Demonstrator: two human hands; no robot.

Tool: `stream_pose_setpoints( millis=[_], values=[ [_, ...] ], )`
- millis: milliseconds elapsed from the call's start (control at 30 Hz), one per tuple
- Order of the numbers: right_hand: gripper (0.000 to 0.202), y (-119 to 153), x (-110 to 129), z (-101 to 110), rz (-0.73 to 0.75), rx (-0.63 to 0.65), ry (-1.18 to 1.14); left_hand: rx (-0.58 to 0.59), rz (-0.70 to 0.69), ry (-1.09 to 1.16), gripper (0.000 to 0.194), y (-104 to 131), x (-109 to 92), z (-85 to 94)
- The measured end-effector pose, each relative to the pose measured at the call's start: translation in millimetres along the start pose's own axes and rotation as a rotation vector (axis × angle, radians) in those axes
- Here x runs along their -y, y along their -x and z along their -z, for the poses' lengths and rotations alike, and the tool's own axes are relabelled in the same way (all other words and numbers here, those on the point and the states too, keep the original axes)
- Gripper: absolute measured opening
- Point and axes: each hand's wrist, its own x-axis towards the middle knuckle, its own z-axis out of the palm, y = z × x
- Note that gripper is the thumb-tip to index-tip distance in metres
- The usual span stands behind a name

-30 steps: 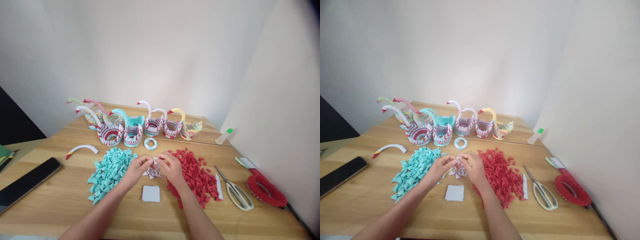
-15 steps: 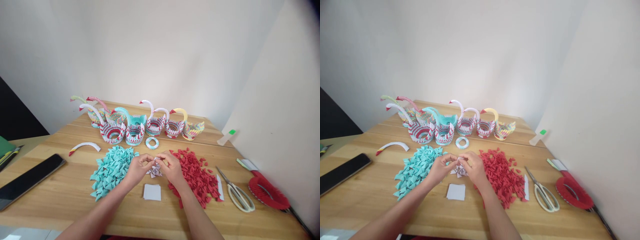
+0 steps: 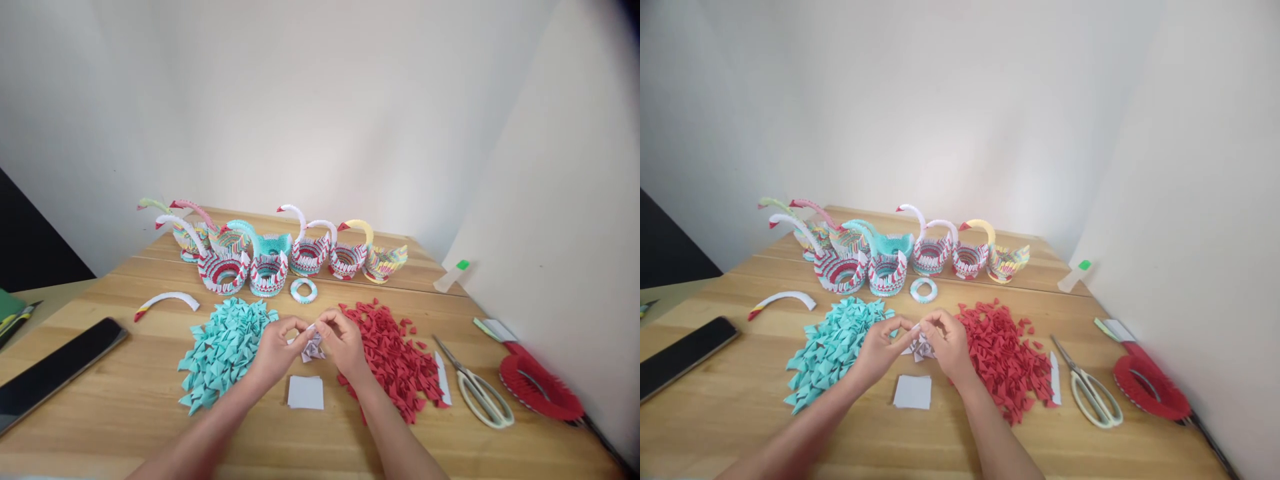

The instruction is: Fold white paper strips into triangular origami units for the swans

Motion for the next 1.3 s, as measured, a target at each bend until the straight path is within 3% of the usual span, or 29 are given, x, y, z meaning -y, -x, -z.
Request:
stream_pose_setpoints(
  millis=[267, 400, 567, 700, 900, 1067, 1300],
  values=[
    [0.023, 3.4, -7.2, -8.6, -0.056, -0.043, -0.115, -0.005, -0.320, -0.229, 0.029, 2.0, -3.7, 4.4],
    [0.014, 0.2, -6.4, -2.1, -0.032, 0.003, -0.052, -0.008, -0.239, -0.240, 0.024, 0.8, -0.9, 5.1],
    [0.013, -1.4, -0.5, 4.5, 0.145, -0.011, 0.225, 0.065, -0.099, -0.165, 0.019, -0.9, 4.2, 1.3],
    [0.013, -1.5, 0.2, 3.0, 0.086, -0.036, 0.179, 0.128, -0.046, -0.077, 0.020, -0.9, 5.4, -1.8],
    [0.018, -1.9, -4.8, 0.4, 0.006, -0.063, 0.099, 0.002, -0.157, -0.272, 0.021, 3.1, 3.9, -2.6],
    [0.014, -2.5, -4.5, 0.9, -0.012, -0.067, 0.098, 0.065, -0.183, -0.214, 0.029, 1.6, 1.8, 0.9],
    [0.014, -6.2, -4.8, 6.6, 0.019, -0.033, 0.095, -0.030, -0.309, -0.241, 0.030, 0.4, 0.5, 3.0]
  ],
)
